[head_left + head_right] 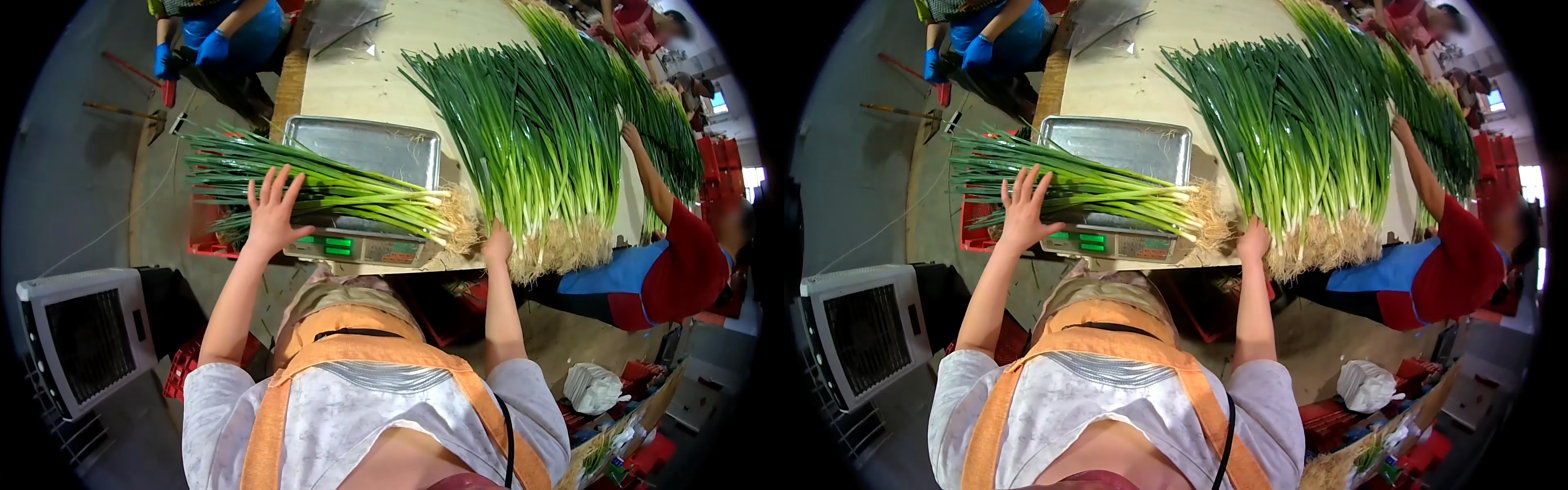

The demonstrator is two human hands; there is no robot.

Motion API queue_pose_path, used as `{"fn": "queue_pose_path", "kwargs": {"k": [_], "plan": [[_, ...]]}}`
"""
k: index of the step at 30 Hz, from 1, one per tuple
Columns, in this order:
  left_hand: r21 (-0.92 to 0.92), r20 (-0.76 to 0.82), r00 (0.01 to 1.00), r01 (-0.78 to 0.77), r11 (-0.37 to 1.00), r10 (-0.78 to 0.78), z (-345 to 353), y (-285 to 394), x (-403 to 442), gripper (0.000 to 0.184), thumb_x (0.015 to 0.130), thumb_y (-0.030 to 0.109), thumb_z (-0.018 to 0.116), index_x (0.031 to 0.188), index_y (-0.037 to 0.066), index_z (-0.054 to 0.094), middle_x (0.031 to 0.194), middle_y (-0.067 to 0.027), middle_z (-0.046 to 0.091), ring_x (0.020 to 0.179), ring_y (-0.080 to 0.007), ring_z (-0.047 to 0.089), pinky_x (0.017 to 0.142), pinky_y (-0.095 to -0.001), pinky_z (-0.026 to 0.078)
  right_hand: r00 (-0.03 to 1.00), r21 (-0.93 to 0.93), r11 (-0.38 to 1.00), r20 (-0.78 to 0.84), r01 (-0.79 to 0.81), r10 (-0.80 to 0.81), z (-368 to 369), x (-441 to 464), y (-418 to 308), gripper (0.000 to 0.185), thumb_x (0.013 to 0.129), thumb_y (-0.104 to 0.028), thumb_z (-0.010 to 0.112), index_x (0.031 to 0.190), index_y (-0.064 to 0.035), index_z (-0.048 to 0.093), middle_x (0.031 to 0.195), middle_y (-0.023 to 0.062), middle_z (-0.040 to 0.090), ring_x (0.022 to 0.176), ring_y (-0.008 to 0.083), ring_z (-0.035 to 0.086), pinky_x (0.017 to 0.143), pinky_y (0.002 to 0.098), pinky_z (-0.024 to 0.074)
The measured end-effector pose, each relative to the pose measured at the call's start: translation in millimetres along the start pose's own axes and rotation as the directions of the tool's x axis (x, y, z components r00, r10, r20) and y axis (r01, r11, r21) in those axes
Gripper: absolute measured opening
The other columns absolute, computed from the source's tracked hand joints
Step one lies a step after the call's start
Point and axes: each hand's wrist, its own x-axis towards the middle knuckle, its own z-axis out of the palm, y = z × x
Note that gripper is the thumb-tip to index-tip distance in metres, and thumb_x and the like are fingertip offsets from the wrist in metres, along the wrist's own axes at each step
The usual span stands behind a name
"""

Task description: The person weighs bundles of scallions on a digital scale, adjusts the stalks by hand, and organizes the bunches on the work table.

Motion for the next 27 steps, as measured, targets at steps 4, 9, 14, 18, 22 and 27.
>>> {"fn": "queue_pose_path", "kwargs": {"k": [4,9,14,18,22,27], "plan": [[-0.053,-0.150,0.987,0.057,0.997,-0.064,6.8,-12.0,-29.1,0.091,0.068,0.044,0.075,0.143,0.017,0.030,0.147,-0.0084,0.026,0.138,-0.0287,0.019,0.109,-0.0556,0.006,1.000,0.169,0.985,0.025,-0.017,0.013,48.8,12.2,3.0,0.049,0.071,-0.010,0.071,0.117,-0.0037,0.056,0.108,0.0174,0.059,0.101,0.0290,0.056,0.092,0.0388,0.0399],[-0.088,-0.279,0.951,0.113,0.990,-0.133,10.7,-23.5,-63.4,0.081,0.071,0.035,0.074,0.139,0.016,0.035,0.144,-0.0085,0.030,0.135,-0.0279,0.026,0.109,-0.0538,0.009,0.835,0.876,-0.141,0.482,-0.460,0.265,93.1,37.7,10.8,0.035,0.084,-0.005,0.055,0.119,0.0003,0.053,0.110,0.0140,0.060,0.072,0.0191,0.056,0.057,0.0320,0.0459],[-0.098,-0.343,0.901,0.246,0.964,-0.264,5.0,-39.9,-107.5,0.068,0.073,0.028,0.072,0.133,0.013,0.043,0.140,-0.0100,0.036,0.130,-0.0288,0.033,0.107,-0.0529,0.014,0.969,0.862,0.453,0.246,-0.230,0.025,25.9,19.1,0.2,0.052,0.086,0.008,0.044,0.136,-0.0048,0.041,0.138,0.0198,0.044,0.087,0.0206,0.062,0.073,0.0287,0.0507],[-0.123,-0.362,0.871,0.308,0.943,-0.332,10.4,-48.7,-132.0,0.065,0.074,0.028,0.071,0.132,0.011,0.044,0.138,-0.0119,0.038,0.127,-0.0288,0.036,0.107,-0.0518,0.016,0.987,0.479,0.874,0.162,-0.081,0.003,-12.9,4.0,-18.2,0.065,0.083,0.010,0.047,0.142,-0.0106,0.031,0.137,0.0127,0.047,0.086,0.0204,0.062,0.066,0.0298,0.0510],[-0.143,-0.341,0.854,0.365,0.920,-0.392,10.4,-44.9,-143.5,0.064,0.074,0.025,0.071,0.131,0.012,0.044,0.138,-0.0110,0.038,0.127,-0.0267,0.036,0.107,-0.0521,0.017,0.990,0.514,0.850,0.124,-0.117,0.061,-41.2,-4.4,-33.3,0.058,0.085,0.002,0.051,0.138,-0.0161,0.036,0.124,0.0176,0.056,0.082,0.0275,0.062,0.066,0.0359,0.0484],[-0.173,-0.339,0.845,0.376,0.910,-0.413,14.3,-42.9,-150.1,0.061,0.074,0.023,0.071,0.129,0.012,0.046,0.137,-0.0102,0.040,0.119,-0.0251,0.043,0.106,-0.0514,0.018,0.983,0.466,0.874,-0.172,0.138,-0.063,-49.2,2.7,-26.7,0.048,0.091,-0.020,0.052,0.137,-0.0145,0.040,0.122,0.0187,0.057,0.108,0.0358,0.057,0.090,0.0413,0.0439]]}}
